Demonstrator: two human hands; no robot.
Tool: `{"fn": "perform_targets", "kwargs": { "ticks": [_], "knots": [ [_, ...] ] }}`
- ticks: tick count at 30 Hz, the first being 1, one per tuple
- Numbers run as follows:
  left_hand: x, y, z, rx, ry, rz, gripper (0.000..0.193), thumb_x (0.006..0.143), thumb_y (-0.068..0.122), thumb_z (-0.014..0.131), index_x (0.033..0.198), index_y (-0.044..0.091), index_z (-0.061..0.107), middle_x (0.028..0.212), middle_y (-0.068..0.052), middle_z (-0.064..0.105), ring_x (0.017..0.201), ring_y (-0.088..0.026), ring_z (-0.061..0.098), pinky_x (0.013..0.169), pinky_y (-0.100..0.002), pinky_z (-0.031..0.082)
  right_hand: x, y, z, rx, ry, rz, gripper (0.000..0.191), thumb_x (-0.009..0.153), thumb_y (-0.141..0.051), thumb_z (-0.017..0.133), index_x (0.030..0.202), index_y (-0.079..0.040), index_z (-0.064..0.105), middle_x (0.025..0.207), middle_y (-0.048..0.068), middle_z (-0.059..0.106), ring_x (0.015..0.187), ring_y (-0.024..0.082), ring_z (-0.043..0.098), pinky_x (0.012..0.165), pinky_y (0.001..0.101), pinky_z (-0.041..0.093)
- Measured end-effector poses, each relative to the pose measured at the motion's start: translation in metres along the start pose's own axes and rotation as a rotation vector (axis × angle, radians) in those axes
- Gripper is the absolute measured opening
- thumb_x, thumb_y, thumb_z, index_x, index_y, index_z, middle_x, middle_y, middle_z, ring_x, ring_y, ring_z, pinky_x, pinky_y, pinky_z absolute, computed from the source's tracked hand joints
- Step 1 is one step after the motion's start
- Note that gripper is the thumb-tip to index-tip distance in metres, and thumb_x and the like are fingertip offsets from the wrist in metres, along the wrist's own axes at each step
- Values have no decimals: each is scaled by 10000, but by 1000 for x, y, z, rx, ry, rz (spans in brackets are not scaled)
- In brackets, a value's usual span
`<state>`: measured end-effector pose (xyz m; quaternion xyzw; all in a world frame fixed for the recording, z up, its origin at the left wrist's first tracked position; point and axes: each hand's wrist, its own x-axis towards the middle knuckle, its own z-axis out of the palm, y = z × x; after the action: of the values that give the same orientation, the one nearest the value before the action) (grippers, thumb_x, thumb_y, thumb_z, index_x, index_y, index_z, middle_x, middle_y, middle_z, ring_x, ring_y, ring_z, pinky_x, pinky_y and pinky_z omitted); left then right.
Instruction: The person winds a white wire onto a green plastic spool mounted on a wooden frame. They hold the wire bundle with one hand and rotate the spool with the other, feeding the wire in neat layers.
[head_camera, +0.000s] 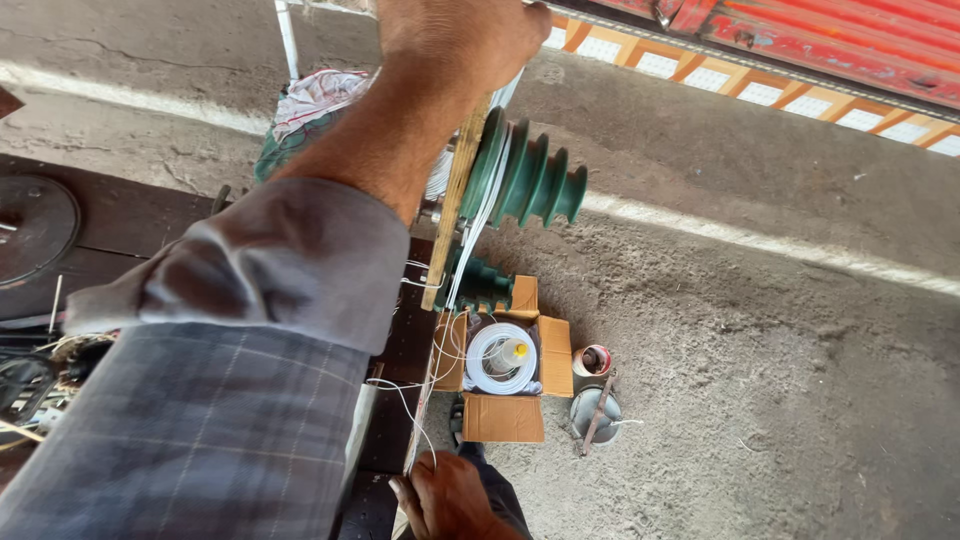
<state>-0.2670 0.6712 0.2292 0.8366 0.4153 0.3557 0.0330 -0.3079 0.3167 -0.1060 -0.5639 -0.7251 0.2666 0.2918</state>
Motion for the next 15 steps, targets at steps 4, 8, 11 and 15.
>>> {"fn": "perform_targets", "kwargs": {
  "ticks": [4,8,11,15],
  "knots": [
    [-2,4,-12,4,-16,-83,511,866,531,770,1092,74,733,852,-120,753,743,-229,747,691,-433,614,15,-44,-54,-268,-93,43,253,1001,-210,715,862,-5,664,745,134,624,669,255,616,566,414,514],
    [1,9,-20,29,-32,-81,503,876,538,756,1086,83,723,884,-125,752,798,-271,743,697,-475,596,19,-82,-111,-584,127,126,219,910,-264,759,852,-55,729,853,182,652,783,289,631,616,451,528],
    [1,7,-25,13,17,-83,509,838,531,790,1042,69,729,924,-128,751,869,-292,740,742,-466,590,15,-98,-139,-683,225,224,196,856,-317,773,829,-124,750,914,188,631,897,347,610,766,577,455],
    [0,6,-28,-38,56,-121,583,750,506,829,1083,44,704,986,-161,737,895,-330,741,761,-471,593,19,-94,-143,-646,381,-160,168,899,-288,679,854,-127,665,912,106,668,968,301,680,1047,612,384]
  ]
}}
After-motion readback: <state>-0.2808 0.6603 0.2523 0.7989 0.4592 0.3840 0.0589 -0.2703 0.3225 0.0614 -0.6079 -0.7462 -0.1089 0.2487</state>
